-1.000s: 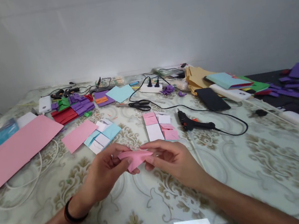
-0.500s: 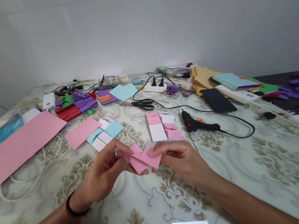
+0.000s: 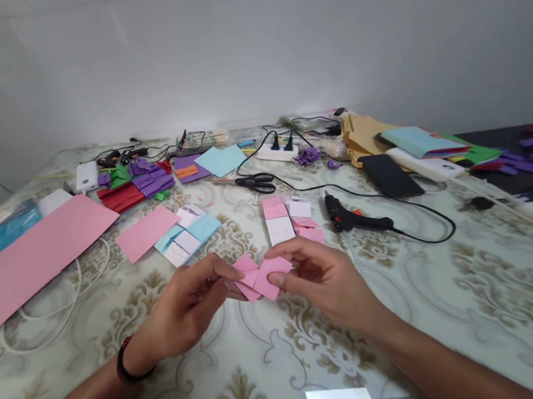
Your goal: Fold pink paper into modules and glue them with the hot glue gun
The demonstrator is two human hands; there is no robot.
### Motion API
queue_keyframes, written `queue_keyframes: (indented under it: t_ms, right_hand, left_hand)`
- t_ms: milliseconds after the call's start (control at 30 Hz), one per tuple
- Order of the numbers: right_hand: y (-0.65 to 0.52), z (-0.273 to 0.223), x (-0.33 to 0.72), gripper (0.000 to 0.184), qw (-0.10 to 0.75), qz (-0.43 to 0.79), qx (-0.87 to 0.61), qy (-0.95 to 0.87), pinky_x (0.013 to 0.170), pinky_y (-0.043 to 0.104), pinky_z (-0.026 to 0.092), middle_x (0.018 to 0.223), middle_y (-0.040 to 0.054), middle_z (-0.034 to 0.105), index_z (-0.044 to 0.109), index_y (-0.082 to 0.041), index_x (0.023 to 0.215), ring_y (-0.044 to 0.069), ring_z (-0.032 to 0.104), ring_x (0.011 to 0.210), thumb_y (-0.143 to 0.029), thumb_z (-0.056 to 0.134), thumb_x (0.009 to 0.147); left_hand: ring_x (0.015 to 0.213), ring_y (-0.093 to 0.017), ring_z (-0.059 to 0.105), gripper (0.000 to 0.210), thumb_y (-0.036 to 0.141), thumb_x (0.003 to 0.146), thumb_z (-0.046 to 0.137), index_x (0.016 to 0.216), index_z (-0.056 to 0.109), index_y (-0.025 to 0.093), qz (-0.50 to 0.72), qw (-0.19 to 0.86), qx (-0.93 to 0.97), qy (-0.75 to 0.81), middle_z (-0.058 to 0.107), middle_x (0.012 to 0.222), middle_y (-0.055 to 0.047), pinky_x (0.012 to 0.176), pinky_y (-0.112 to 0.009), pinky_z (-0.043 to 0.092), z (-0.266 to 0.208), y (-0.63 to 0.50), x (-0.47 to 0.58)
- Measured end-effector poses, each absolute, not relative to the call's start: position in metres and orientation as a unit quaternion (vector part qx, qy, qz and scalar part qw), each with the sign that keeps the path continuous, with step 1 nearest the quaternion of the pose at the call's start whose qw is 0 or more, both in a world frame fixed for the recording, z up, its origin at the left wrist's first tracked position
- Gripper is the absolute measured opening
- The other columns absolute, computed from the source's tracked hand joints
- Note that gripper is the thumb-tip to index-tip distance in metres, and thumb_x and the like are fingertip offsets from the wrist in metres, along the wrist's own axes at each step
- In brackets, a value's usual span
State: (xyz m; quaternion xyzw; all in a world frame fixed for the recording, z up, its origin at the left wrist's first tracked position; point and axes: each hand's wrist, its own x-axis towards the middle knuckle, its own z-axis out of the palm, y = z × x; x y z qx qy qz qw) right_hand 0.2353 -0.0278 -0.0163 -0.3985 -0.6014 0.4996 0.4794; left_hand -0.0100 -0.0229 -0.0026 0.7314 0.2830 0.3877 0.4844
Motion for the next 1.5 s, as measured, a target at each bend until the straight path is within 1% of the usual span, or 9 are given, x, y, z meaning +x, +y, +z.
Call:
queue_keyframes:
  t_ms: [100,233,367,533,933,1067,1267,1400,1500]
  right_hand:
    - [-0.0281,-0.0157,0.2352,0.032,0.48,0.524,-0.401,-0.578,0.058,0.021,0.052,0.076,-0.0053,0.067,0.073,-0.028,0.116,0.011,0.067,0.063,-0.028,0.084,0.086]
    - [-0.0289,-0.0144,0.2351,0.026,0.462,0.511,-0.415,-0.594,0.058,0.022,0.052,0.074,-0.0048,0.067,0.074,-0.026,0.112,0.012,0.068,0.064,-0.029,0.082,0.087]
    - [-0.0304,-0.0158,0.2351,0.023,0.457,0.463,-0.435,-0.622,0.058,0.023,0.051,0.077,-0.0035,0.07,0.076,-0.027,0.11,0.012,0.068,0.065,-0.029,0.082,0.088]
    - [-0.0311,-0.016,0.2349,0.019,0.46,0.436,-0.435,-0.639,0.062,0.026,0.052,0.081,-0.0016,0.072,0.078,-0.026,0.108,0.014,0.068,0.068,-0.028,0.08,0.088]
    - [-0.0315,-0.0158,0.2341,0.019,0.451,0.441,-0.428,-0.647,0.062,0.025,0.051,0.077,-0.0032,0.069,0.077,-0.027,0.109,0.013,0.068,0.068,-0.029,0.078,0.09]
    - [-0.0315,-0.0171,0.2339,0.018,0.447,0.432,-0.438,-0.649,0.064,0.027,0.053,0.079,-0.0016,0.072,0.076,-0.026,0.109,0.014,0.07,0.069,-0.029,0.077,0.091]
    - [-0.0315,-0.0208,0.2343,0.02,0.439,0.387,-0.44,-0.682,0.069,0.029,0.06,0.082,0.0009,0.078,0.078,-0.026,0.112,0.018,0.075,0.076,-0.031,0.078,0.092]
    - [-0.0298,-0.0185,0.2341,0.014,0.447,0.311,-0.432,-0.719,0.074,0.031,0.063,0.09,0.0021,0.083,0.08,-0.026,0.104,0.018,0.077,0.077,-0.023,0.079,0.09]
    - [-0.0288,-0.0163,0.2337,0.009,0.445,0.287,-0.418,-0.738,0.073,0.029,0.063,0.086,0.0013,0.083,0.08,-0.025,0.094,0.018,0.077,0.074,-0.018,0.077,0.09]
  left_hand:
    - [0.085,-0.01,0.072,0.018,0.017,0.109,0.052,0.105,0.07,0.021,0.399,0.464,0.738,0.286,0.077,0.094,-0.002,0.077,-0.019,0.056,-0.0048,-0.0222,-0.0102]
    - [0.088,-0.011,0.074,0.015,0.019,0.108,0.055,0.105,0.07,0.021,0.412,0.535,0.685,0.272,0.075,0.094,-0.002,0.082,-0.021,0.06,-0.0069,-0.0222,-0.0084]
    - [0.094,-0.015,0.076,0.02,0.02,0.108,0.056,0.125,0.065,0.024,0.406,0.591,0.644,0.268,0.076,0.107,-0.004,0.086,-0.026,0.062,-0.0074,-0.0217,-0.007]
    - [0.094,-0.017,0.077,0.02,0.02,0.108,0.054,0.126,0.062,0.025,0.388,0.623,0.619,0.279,0.079,0.1,-0.004,0.089,-0.032,0.062,-0.0064,-0.0214,-0.0083]
    - [0.088,-0.017,0.076,0.017,0.021,0.109,0.052,0.124,0.06,0.022,0.382,0.586,0.643,0.312,0.079,0.094,-0.004,0.084,-0.03,0.059,-0.0022,-0.0233,-0.0106]
    - [0.092,-0.018,0.076,0.022,0.026,0.109,0.051,0.13,0.055,0.023,0.373,0.578,0.661,0.3,0.079,0.101,-0.006,0.085,-0.031,0.059,-0.0027,-0.0228,-0.0095]
    - [0.076,-0.016,0.076,0.026,0.027,0.103,0.065,0.127,0.059,0.022,0.332,0.447,0.739,0.379,0.082,0.088,-0.003,0.065,-0.023,0.053,-0.005,-0.0219,-0.0072]
    - [0.081,-0.016,0.079,0.016,0.023,0.102,0.065,0.118,0.069,0.023,0.352,0.31,0.799,0.376,0.084,0.101,-0.004,0.07,-0.023,0.058,-0.0053,-0.0218,-0.0057]
    - [0.08,-0.016,0.08,0.015,0.023,0.102,0.066,0.113,0.076,0.023,0.352,0.24,0.83,0.359,0.085,0.1,-0.004,0.073,-0.022,0.06,-0.0047,-0.0215,-0.005]
